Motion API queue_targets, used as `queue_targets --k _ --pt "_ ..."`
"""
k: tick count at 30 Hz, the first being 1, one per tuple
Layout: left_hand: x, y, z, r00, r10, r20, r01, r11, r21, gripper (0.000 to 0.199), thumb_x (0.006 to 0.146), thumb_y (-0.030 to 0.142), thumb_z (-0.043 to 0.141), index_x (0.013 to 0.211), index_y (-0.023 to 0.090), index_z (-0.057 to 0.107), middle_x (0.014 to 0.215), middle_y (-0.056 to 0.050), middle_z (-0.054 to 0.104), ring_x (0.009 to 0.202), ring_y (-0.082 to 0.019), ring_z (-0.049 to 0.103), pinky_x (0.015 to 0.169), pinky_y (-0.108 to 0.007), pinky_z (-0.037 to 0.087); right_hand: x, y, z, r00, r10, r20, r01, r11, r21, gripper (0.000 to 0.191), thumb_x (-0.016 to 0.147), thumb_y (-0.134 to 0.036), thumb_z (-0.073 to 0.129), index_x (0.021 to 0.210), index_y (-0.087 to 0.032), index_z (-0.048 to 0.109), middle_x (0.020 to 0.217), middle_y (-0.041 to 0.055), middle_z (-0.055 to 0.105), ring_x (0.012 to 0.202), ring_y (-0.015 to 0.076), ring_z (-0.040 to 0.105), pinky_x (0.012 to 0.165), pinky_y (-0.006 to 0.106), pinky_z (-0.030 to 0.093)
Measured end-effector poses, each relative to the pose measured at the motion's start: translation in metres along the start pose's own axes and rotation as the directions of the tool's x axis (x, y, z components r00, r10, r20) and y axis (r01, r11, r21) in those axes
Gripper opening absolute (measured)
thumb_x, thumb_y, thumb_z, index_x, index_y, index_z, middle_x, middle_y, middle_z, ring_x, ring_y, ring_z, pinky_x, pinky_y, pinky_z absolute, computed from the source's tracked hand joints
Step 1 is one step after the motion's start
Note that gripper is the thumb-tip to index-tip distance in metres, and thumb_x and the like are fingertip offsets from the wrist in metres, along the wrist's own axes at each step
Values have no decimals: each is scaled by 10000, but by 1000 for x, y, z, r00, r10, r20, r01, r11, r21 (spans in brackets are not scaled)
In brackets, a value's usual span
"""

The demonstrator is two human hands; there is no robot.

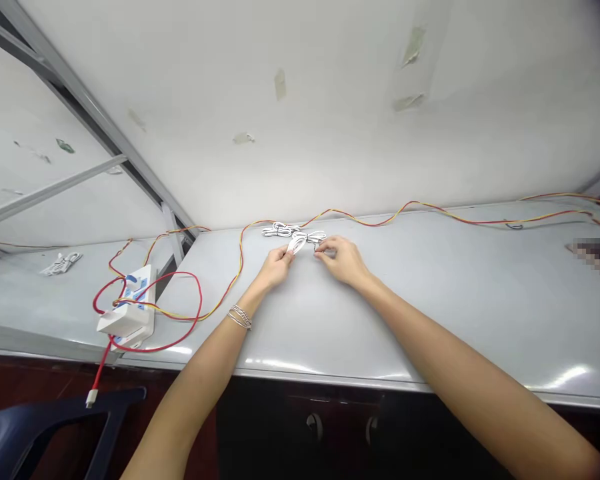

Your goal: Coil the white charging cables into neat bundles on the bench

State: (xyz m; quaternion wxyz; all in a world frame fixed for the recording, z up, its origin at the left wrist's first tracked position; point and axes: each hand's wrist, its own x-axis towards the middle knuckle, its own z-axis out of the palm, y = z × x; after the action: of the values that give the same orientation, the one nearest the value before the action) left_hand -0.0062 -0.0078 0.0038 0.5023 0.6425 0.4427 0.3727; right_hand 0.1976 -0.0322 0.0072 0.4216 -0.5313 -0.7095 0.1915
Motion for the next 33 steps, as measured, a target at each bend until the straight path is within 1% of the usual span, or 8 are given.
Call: queue_targets --k 5,8,11,16,20,24,29,33 --pt "-5 6 1 997 22 71 -18 998 -59 683 792 631 676 1229 109 618 569 78 294 477 -61 220 455 -217 181 -7 -18 4 998 -64 23 56 966 251 87 820 -290 695 827 -251 772 887 25 770 876 222 698 864 370 511" --pt "-9 11 3 992 35 125 -27 997 -68 713 799 647 663 1257 102 636 555 57 374 480 -73 299 452 -229 240 -9 -24 5 997 -73 3 68 949 309 91 812 -288 697 811 -262 785 873 21 779 873 218 707 862 356 516" --pt "-11 14 5 983 50 174 -43 998 -41 632 808 628 663 1169 110 687 584 25 469 494 -85 366 467 -247 295 -8 -25 5 1000 2 3 -3 931 365 111 804 -315 698 803 -243 782 852 34 778 834 219 705 840 367 522" --pt "-12 14 8 973 38 229 -18 996 -91 515 811 606 665 953 112 700 608 24 462 488 -62 291 469 -248 227 -8 -22 10 977 208 50 -206 854 477 187 719 -352 754 737 -191 660 755 51 754 748 224 715 714 346 543" --pt "-12 15 8 959 53 279 -12 989 -145 446 826 536 664 974 115 678 732 -21 537 527 -59 307 492 -242 241 -8 -23 12 941 311 132 -324 717 617 443 603 -393 841 712 -230 444 640 16 705 650 204 695 621 314 534" --pt "-12 18 6 946 42 321 23 980 -196 347 842 434 627 1019 138 663 812 -53 564 585 -92 366 514 -250 263 -8 -30 11 898 367 244 -427 586 689 605 518 -387 891 830 -255 389 584 -33 677 527 165 623 544 298 509" --pt "-14 18 6 958 44 285 10 982 -186 394 848 524 639 863 130 655 796 -50 527 585 -94 359 504 -259 230 -10 -32 12 896 354 269 -436 580 688 633 550 -394 873 989 -240 443 563 -49 664 502 151 582 515 284 480" --pt "-13 16 10 984 30 177 1 985 -173 518 807 627 657 664 138 564 662 -14 443 562 -92 359 496 -257 233 -9 -28 14 923 302 237 -379 617 690 566 579 -359 838 991 -231 472 570 -55 657 513 150 587 528 283 479"
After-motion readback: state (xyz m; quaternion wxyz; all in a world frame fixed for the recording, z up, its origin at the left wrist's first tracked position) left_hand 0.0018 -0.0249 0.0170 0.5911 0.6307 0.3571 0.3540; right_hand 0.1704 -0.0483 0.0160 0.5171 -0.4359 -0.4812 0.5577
